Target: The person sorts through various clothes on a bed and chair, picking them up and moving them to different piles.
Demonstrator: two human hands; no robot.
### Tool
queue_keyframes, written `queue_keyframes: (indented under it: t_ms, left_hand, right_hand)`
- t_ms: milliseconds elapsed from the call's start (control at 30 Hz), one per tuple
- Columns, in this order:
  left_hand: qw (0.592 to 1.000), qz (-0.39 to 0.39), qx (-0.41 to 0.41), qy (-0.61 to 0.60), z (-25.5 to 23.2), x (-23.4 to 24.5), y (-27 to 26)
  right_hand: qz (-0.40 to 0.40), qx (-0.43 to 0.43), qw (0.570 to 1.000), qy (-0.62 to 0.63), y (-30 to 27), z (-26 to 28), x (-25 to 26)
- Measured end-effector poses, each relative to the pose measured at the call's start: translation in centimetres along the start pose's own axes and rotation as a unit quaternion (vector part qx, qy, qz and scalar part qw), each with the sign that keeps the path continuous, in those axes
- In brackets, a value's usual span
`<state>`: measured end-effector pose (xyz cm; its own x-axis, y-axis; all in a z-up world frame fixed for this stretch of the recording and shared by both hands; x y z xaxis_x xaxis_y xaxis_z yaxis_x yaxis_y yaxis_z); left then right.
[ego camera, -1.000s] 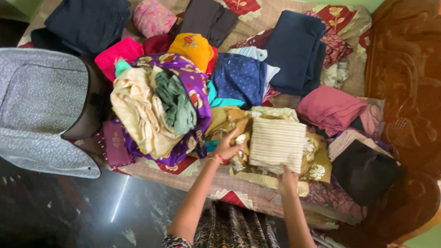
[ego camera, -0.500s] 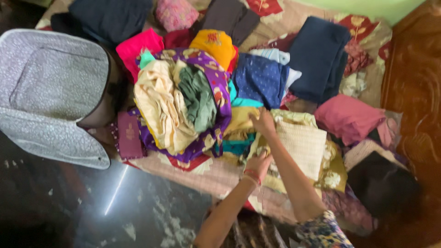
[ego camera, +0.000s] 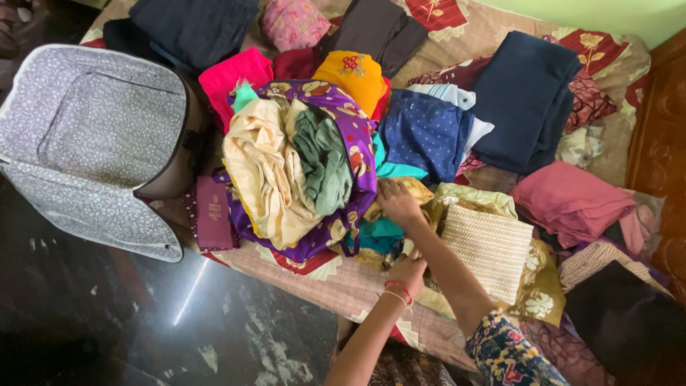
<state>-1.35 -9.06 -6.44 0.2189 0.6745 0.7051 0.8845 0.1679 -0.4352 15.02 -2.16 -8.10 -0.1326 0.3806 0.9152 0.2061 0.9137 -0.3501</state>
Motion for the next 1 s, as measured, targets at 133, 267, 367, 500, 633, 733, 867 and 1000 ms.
queue_keyframes:
  t_ms: [133, 267, 367, 500, 633, 733, 867, 1000]
  left_hand:
    - [0.995, 0.044, 0.056, -0.065, 0.0, 3.4, -0.2]
    - [0.99, 0.002, 0.061, -0.123, 1.5, 3.8, 0.9]
    - [0.99, -0.004, 0.06, -0.128, 2.9, 2.9, 2.7]
    - [0.979, -0.094, -0.04, -0.178, 4.9, 1.8, 5.3]
    - [0.964, -0.089, -0.054, -0.243, 6.6, 1.4, 6.8]
    - [0.92, -0.126, -0.107, -0.355, 7.5, 3.2, 7.7]
    - [0.96, -0.081, 0.0, -0.268, 8.7, 4.7, 7.7]
    - [0.959, -0.237, 0.118, -0.102, 4.1, 9.0, 4.2]
  right_hand:
    - [-0.078, 0.034, 0.994, 0.064, -1.2, -3.1, 3.8]
    - [-0.138, 0.058, 0.987, 0.06, -4.3, -5.1, 9.9]
    - [-0.257, 0.027, 0.959, 0.116, -9.0, -6.9, 14.3]
    - [-0.424, -0.132, 0.793, 0.418, -17.3, -9.1, 13.8]
    - [-0.572, -0.285, 0.418, 0.646, -26.6, -7.8, 7.3]
    - [-0.647, -0.302, 0.106, 0.692, -30.7, -2.6, 2.6]
    - [-0.523, -0.375, 0.682, 0.346, -29.4, 4.6, -2.9]
    - [-0.518, -0.528, 0.052, 0.671, -25.1, 9.7, -11.8]
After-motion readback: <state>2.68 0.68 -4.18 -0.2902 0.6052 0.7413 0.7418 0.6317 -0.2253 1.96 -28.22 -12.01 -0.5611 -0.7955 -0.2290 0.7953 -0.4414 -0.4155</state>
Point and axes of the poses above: each hand's wrist, its own y-axis towards the middle knuckle, its own x-axis out of the back of the hand, z = x × y, the point moved 4 cm from there along y, towards the middle knuckle, and after that the axes turned 15 degrees about x, right-handed, at the moved point
